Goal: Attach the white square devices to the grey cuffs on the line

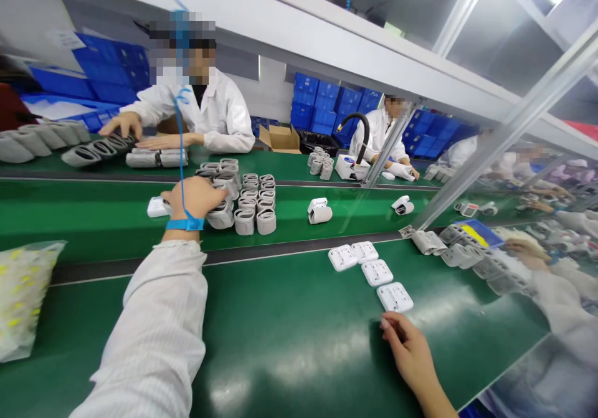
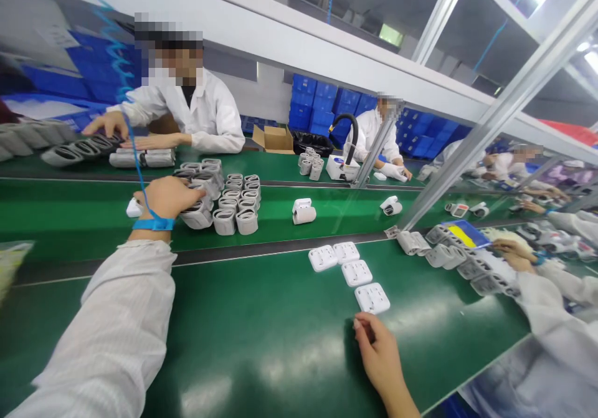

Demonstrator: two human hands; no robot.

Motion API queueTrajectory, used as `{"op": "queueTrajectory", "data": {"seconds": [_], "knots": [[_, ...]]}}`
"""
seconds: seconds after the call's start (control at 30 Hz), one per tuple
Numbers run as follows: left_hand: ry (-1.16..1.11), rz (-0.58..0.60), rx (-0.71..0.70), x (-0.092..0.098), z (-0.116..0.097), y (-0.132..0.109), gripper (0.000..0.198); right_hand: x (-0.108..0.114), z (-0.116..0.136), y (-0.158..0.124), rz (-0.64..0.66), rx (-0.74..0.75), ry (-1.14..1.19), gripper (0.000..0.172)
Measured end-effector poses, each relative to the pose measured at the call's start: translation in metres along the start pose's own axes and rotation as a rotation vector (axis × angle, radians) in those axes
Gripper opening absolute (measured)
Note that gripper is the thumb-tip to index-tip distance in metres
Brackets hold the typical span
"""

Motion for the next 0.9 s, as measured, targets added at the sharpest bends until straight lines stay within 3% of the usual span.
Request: {"op": "queueTrajectory", "data": {"seconds": [0.13,0.23,0.37,0.5,0.57,0.63,0.73,0.83,0.9], "knots": [[0.11,-0.083,-0.042,0.047,-0.049,-0.027,0.058,-0.003,0.008,0.0,0.01,0.007,0.021,0.036],[0.031,-0.042,-0.21,0.057,-0.11,-0.072,0.055,-0.005,0.01,-0.002,0.028,0.044,0.03,0.032],[-0.138,0.133,-0.488,0.026,-0.217,-0.162,0.05,-0.004,0.006,-0.005,-0.055,0.044,0.156,0.032],[-0.385,0.336,-0.723,-0.02,-0.325,-0.258,0.04,0.018,-0.007,-0.003,-0.362,-0.03,0.295,0.04],[-0.421,0.384,-0.767,-0.037,-0.366,-0.3,0.033,0.034,-0.017,-0.001,-0.478,-0.068,0.305,0.043],[-0.437,0.415,-0.786,-0.05,-0.393,-0.337,0.031,0.051,-0.028,0.001,-0.53,-0.097,0.275,0.043],[-0.471,0.466,-0.792,-0.066,-0.413,-0.382,0.038,0.07,-0.041,0.005,-0.503,-0.129,0.213,0.044],[-0.565,0.52,-0.825,-0.076,-0.422,-0.412,0.039,0.078,-0.043,0.014,-0.375,-0.128,0.169,0.043],[-0.72,0.538,-0.92,-0.074,-0.428,-0.421,0.036,0.08,-0.043,0.023,-0.31,-0.143,0.109,0.042]]}}
Point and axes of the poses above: each hand's wrist, its own y-axis towards the middle knuckle, its own x-axis out of the back of the hand, z = x × y, the point moved 3 cm from there along y, towards the middle knuckle, and after that the axes turned 12 degrees about -z, right-handed, at the moved point
